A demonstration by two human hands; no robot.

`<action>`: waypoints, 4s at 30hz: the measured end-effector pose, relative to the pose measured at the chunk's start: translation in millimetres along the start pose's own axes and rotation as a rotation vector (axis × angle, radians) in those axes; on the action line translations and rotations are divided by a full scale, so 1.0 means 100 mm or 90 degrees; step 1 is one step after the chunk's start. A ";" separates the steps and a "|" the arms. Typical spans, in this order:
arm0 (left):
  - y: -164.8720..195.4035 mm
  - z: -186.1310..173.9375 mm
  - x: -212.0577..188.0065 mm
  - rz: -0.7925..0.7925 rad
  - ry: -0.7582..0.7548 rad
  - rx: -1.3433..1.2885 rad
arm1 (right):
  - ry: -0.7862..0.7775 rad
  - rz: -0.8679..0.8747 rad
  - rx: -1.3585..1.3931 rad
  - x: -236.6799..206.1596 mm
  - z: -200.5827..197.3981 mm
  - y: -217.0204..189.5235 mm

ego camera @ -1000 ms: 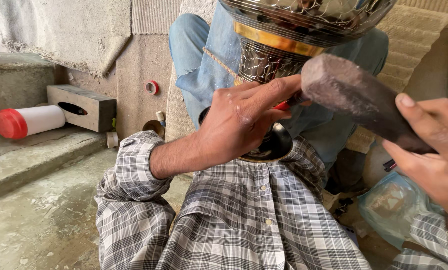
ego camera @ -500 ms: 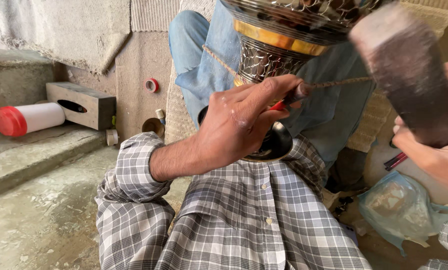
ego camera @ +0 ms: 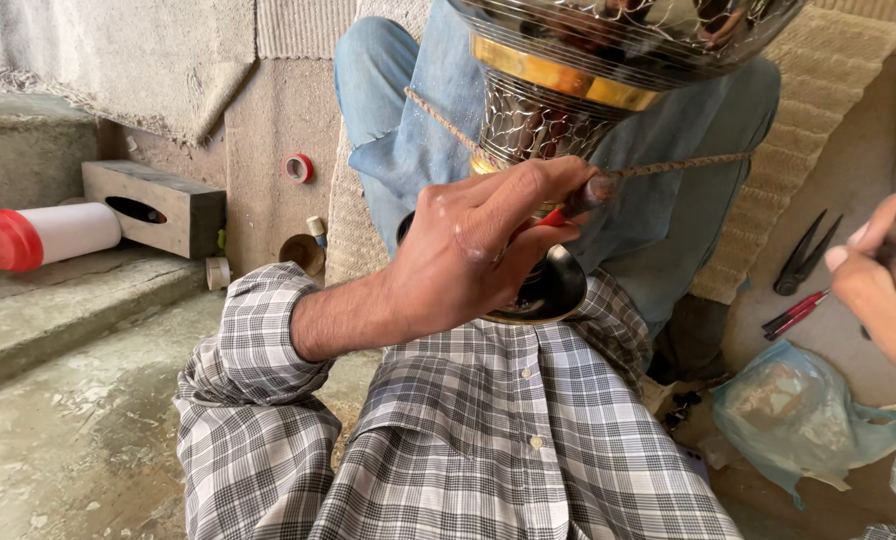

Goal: The person sits on the floor with a large polished metal vase held between their legs and a rope support, holds a chisel against the vase's surface, and repeatedly strikes the chisel with a wooden mallet to engrave decorative patterns, repositioning the chisel around the vase as they work.

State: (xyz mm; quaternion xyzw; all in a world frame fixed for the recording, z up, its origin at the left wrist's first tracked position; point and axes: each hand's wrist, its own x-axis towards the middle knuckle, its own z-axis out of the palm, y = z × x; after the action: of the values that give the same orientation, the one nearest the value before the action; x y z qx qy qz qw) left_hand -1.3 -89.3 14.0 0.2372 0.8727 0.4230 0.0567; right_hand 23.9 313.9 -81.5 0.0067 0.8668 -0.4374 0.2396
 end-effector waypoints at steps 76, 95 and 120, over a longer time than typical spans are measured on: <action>-0.03 0.14 0.53 0.148 -0.341 0.001 | 0.247 -0.065 0.342 -0.60 1.28 -0.34; -0.14 0.25 0.60 0.210 -0.396 -0.075 | 0.303 -0.136 0.243 -0.73 1.73 -0.21; 0.02 0.05 0.18 0.065 -0.140 0.002 | 0.161 -0.255 0.080 -0.19 0.40 -0.76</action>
State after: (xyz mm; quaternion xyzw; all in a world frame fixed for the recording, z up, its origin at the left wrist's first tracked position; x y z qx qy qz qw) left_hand -14.6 -76.6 14.5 0.3261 0.8487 0.3955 0.1301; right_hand 40.4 240.2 -36.7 -0.0958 0.8450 -0.5247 0.0371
